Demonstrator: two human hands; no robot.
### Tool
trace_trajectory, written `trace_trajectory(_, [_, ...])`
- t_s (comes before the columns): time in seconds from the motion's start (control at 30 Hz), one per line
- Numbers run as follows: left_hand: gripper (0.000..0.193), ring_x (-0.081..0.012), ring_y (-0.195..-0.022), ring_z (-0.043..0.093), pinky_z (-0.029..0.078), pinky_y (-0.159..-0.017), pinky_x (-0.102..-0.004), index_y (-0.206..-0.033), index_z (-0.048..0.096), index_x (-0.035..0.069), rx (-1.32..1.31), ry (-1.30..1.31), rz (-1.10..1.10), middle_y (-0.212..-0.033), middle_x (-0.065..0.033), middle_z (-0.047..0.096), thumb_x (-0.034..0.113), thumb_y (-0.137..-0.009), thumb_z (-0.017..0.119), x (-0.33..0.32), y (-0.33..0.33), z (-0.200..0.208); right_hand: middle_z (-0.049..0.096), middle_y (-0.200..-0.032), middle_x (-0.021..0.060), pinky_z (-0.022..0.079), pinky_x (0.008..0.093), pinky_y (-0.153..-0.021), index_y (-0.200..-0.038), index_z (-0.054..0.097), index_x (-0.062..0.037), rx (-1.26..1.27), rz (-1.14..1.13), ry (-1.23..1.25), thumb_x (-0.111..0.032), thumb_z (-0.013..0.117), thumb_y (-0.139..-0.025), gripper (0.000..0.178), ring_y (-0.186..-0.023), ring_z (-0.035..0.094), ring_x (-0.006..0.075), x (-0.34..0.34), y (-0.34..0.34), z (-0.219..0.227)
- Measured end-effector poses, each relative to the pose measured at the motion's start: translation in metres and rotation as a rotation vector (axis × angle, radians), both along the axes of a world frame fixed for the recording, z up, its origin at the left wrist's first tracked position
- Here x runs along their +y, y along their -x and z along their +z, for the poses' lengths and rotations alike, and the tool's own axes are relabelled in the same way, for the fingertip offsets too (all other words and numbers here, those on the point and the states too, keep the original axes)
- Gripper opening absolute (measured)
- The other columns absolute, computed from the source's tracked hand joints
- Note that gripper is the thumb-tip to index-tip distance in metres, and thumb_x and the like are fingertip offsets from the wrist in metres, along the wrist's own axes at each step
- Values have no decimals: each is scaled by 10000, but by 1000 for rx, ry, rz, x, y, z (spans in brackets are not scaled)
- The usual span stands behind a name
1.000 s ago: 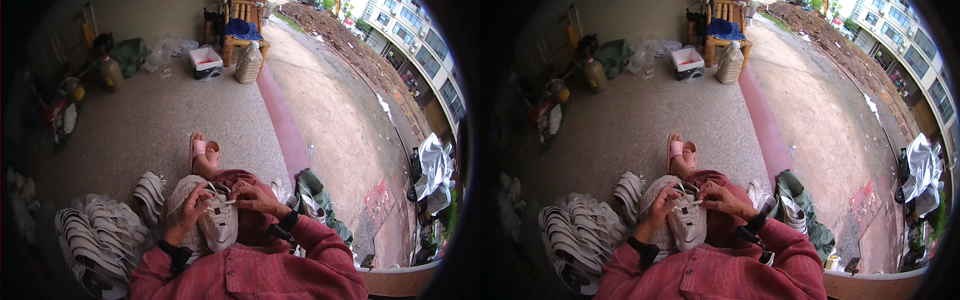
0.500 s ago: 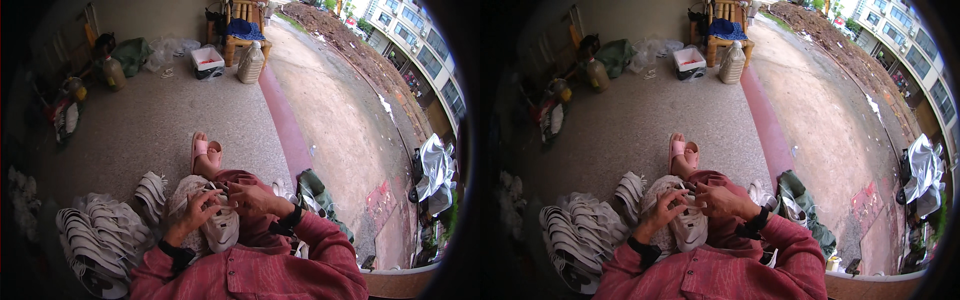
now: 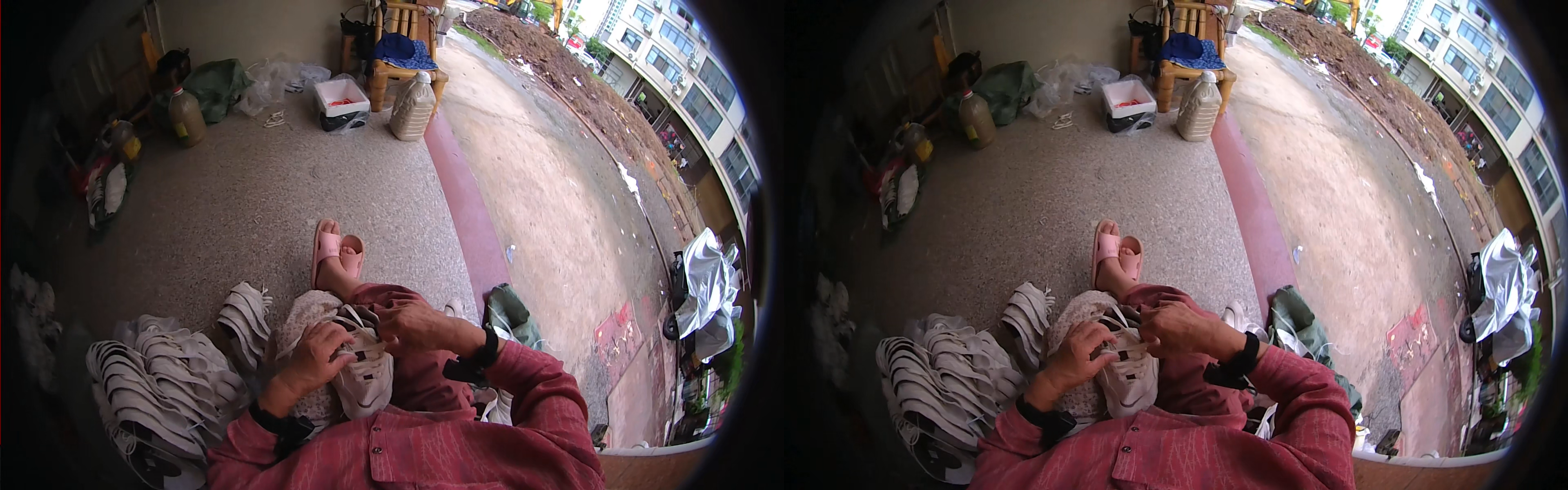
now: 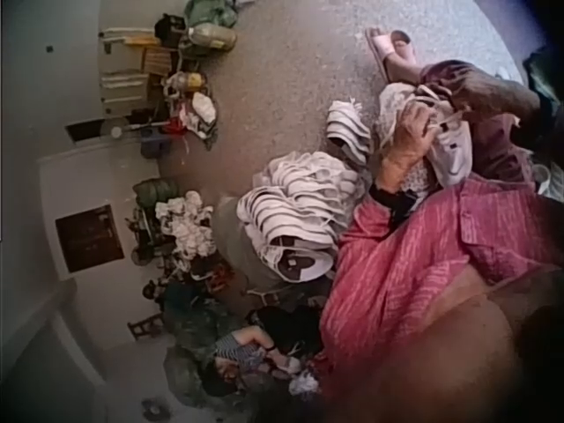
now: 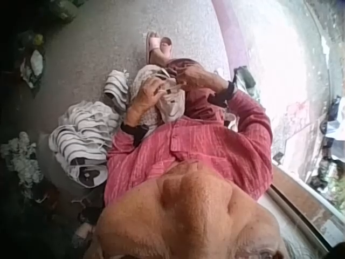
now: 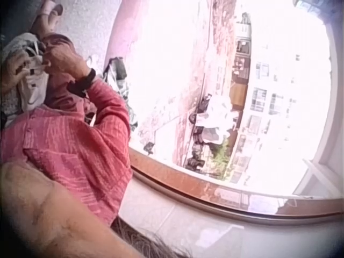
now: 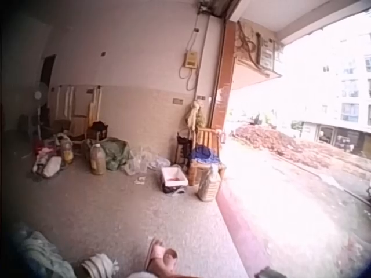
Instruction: The recorder is lacing shoe upper components as part of the manufacturing process.
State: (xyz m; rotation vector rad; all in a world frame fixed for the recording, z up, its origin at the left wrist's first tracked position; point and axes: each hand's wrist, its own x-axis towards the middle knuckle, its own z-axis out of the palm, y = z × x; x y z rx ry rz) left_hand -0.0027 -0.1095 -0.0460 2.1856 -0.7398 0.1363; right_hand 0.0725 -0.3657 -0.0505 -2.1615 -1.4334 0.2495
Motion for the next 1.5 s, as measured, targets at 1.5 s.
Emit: trace_trajectory(1.5, [211, -344, -1089, 564, 453, -928, -387, -842, 573, 40, 136, 26, 30, -1164, -157, 567, 109, -752, 750, 9, 3, 4, 556, -868, 69, 486, 342, -668, -894, 694, -63, 294, -124, -86, -152, 769, -769, 171, -772, 575, 215, -11, 4, 27])
